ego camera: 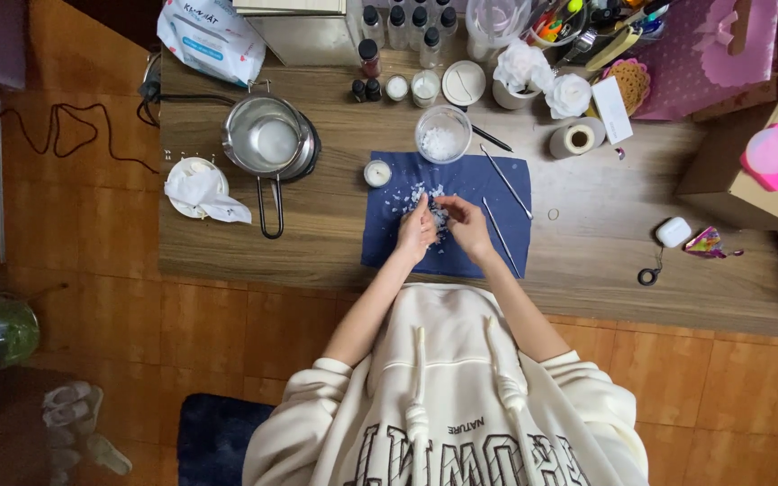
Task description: Cleaning up spilled white beads from a workspace mat using hands, a spoon, and a small brush.
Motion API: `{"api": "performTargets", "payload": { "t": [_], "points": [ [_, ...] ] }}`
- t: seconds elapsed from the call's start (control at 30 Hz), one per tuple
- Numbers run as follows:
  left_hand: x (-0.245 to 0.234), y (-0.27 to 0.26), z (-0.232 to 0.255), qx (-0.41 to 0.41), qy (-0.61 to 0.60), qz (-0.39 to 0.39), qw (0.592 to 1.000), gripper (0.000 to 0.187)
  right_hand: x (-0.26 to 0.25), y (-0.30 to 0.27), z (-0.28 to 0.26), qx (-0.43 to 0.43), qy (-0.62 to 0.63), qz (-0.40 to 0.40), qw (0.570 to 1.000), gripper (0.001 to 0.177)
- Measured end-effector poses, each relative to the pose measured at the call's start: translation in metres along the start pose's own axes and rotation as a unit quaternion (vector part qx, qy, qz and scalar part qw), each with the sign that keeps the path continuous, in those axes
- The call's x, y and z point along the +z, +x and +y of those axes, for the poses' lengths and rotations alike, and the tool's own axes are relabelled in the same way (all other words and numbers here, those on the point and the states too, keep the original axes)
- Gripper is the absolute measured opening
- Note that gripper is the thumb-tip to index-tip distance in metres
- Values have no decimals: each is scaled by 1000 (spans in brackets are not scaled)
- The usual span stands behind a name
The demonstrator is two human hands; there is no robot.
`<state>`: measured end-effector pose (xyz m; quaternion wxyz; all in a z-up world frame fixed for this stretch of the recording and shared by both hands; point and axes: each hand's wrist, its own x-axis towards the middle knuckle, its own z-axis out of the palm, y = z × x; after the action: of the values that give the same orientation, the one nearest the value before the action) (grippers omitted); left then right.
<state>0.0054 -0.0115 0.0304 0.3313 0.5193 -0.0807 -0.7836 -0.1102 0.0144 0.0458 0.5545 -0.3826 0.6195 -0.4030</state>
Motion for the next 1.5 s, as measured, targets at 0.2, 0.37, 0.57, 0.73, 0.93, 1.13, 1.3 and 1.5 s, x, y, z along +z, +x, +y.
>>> {"api": "performTargets", "payload": {
  "t": [0.2, 0.37, 0.57, 0.73, 0.93, 1.13, 1.3, 1.5],
  "points": [
    [4, -7, 3, 5, 49, -35, 998, 46, -3, -5, -10, -4, 15, 89, 996, 20],
    [-2, 2, -1, -9, 18, -78, 997, 60, 2, -3, -3, 59, 108, 137, 983, 20],
    [8, -5, 1, 27, -24, -79, 996, 66, 12, -4, 19, 145, 211, 122, 959, 41],
    [21, -11, 0, 88, 27, -53, 994, 69, 24, -8, 7, 122, 212, 126, 961, 41],
    [35, -12, 7, 197, 83, -49, 976, 66, 28, 2, -13, 87, 213, 131, 964, 40],
    [86, -39, 60, 392, 190, -35, 899, 59, 28, 32, -44, 47, 215, 143, 965, 40],
    [109, -30, 90, 477, 128, -67, 867, 49, 20, 64, -69, 11, 217, 150, 965, 40],
    [111, 23, 87, 466, 88, 5, 880, 48, 13, 88, -90, -19, 220, 159, 962, 40]
  ]
}}
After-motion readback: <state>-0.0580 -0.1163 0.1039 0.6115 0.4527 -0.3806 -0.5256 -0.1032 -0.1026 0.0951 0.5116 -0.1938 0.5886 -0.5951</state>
